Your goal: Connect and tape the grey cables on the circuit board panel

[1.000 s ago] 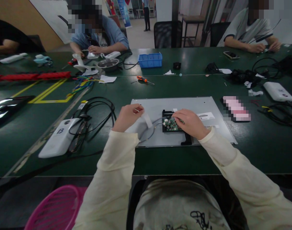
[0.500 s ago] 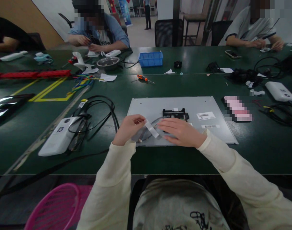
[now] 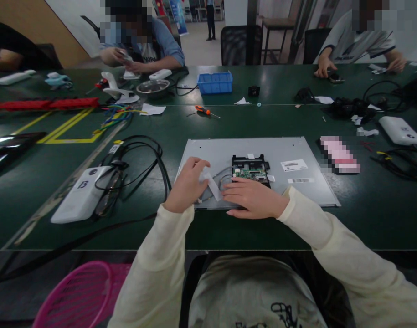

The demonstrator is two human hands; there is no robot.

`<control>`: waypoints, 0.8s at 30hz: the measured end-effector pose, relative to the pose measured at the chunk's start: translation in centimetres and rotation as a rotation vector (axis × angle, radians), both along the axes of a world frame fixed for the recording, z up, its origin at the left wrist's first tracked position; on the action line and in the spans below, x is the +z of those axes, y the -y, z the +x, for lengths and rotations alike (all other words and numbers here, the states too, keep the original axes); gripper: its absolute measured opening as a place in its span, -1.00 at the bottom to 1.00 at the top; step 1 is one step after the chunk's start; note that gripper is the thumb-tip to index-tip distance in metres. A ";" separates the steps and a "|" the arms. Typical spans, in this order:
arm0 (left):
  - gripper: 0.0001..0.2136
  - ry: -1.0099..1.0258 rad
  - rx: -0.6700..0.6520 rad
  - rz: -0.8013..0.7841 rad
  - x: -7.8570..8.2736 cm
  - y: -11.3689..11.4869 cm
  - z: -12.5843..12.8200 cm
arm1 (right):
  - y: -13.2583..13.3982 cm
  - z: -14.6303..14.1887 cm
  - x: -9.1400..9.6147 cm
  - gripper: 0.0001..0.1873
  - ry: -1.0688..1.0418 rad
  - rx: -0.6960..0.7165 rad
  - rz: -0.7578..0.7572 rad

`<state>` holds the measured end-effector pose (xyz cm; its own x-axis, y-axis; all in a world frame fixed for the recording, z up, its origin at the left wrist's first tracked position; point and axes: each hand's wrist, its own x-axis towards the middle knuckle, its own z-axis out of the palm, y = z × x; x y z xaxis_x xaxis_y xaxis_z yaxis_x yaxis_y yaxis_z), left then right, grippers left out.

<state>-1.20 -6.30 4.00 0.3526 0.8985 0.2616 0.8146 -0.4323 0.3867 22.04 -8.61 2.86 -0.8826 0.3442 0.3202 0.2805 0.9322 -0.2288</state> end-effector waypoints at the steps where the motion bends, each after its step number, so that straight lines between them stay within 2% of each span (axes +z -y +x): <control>1: -0.73 -0.044 -0.051 0.002 0.0 0.0 0.1 | 0.0 0.0 0.0 -0.59 0.000 0.000 0.005; 3: -0.80 -0.107 -0.142 -0.033 0.0 0.0 0.1 | 0.0 -0.1 -0.1 -0.59 -0.003 0.003 0.014; 5: -0.79 -0.116 -0.176 -0.067 -0.1 0.0 0.1 | 0.0 -0.1 -0.1 -0.60 -0.012 0.002 0.018; 12: -0.73 -0.112 -0.192 -0.089 -0.1 0.2 0.2 | 0.1 -0.4 0.0 -0.78 -0.061 -0.052 0.027; 17: -0.82 -0.132 -0.211 -0.083 0.1 0.4 0.4 | 0.4 -0.5 0.3 -0.83 -0.050 -0.069 -0.011; 20: -0.90 -0.154 -0.195 -0.074 0.0 0.6 0.5 | 0.5 -0.5 0.3 -0.79 -0.042 -0.078 -0.045; 24: -0.84 -0.161 -0.190 -0.067 -0.1 0.6 0.6 | 0.3 -0.5 0.1 -0.65 -0.010 -0.023 -0.033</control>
